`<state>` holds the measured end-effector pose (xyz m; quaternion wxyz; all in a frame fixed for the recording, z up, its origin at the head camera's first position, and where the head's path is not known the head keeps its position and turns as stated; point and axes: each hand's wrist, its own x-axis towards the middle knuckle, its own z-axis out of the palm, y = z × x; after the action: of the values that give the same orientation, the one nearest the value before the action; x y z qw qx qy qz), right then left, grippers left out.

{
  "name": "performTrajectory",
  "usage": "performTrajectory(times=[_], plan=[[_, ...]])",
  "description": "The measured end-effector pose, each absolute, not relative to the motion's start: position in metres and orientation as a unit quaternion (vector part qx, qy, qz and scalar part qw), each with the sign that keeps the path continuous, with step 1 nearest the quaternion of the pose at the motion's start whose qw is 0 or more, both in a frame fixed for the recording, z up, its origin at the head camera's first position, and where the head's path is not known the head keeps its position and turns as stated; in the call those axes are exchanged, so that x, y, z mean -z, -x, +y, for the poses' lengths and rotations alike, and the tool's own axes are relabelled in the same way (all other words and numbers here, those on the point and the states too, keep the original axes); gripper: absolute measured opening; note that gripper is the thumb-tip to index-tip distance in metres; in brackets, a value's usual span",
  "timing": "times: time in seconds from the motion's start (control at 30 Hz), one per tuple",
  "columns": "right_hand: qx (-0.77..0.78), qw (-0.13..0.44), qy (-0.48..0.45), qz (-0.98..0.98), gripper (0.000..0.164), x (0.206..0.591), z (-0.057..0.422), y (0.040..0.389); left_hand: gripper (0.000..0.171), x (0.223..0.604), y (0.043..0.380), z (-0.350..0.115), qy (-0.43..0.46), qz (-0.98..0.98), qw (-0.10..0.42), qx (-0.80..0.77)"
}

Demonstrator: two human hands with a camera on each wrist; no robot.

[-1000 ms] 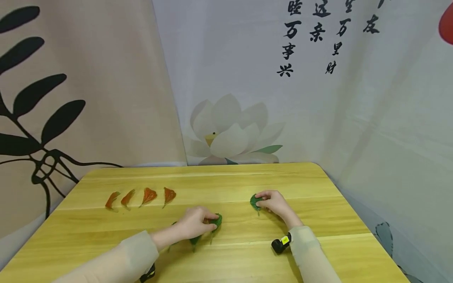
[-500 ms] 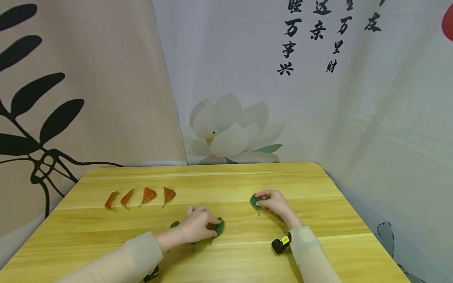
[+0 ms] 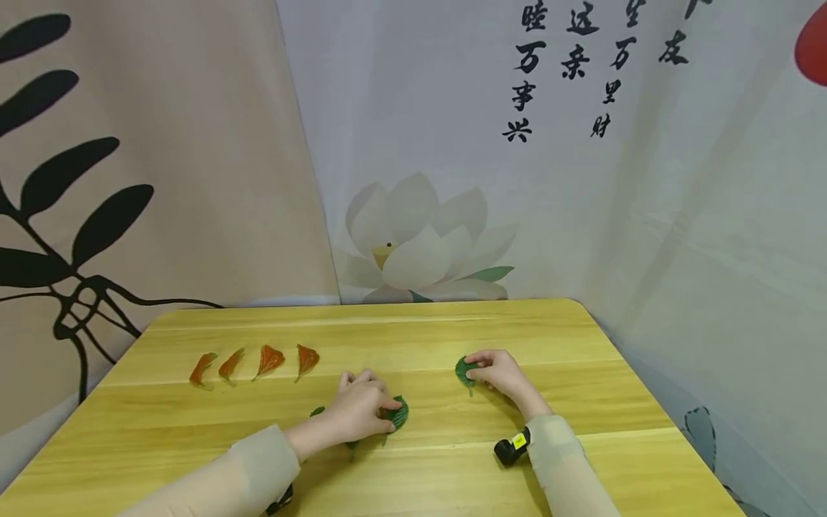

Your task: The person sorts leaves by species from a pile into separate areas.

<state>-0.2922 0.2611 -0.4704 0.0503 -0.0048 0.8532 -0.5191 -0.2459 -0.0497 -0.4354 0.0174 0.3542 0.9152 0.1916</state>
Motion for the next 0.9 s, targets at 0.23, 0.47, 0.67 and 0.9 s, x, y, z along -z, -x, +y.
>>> performTrajectory(times=[0.23, 0.47, 0.67, 0.9], plan=[[0.530, 0.045, 0.000, 0.847, 0.023, 0.4730, 0.2641, 0.2918, 0.034, 0.4374, 0.2464, -0.0491, -0.355, 0.918, -0.005, -0.175], [0.533, 0.049, 0.006, 0.845, 0.023, 0.4736, 0.2606, 0.2942, 0.033, 0.4368, 0.2451, -0.0507, -0.351, 0.924, -0.021, -0.146], [0.532, 0.050, 0.007, 0.845, 0.022, 0.4741, 0.2596, 0.2951, 0.034, 0.4386, 0.2466, -0.0513, -0.357, 0.924, -0.026, -0.133], [0.533, 0.047, 0.005, 0.845, 0.022, 0.4733, 0.2603, 0.2939, 0.035, 0.4387, 0.2489, -0.0515, -0.356, 0.925, -0.022, -0.131]])
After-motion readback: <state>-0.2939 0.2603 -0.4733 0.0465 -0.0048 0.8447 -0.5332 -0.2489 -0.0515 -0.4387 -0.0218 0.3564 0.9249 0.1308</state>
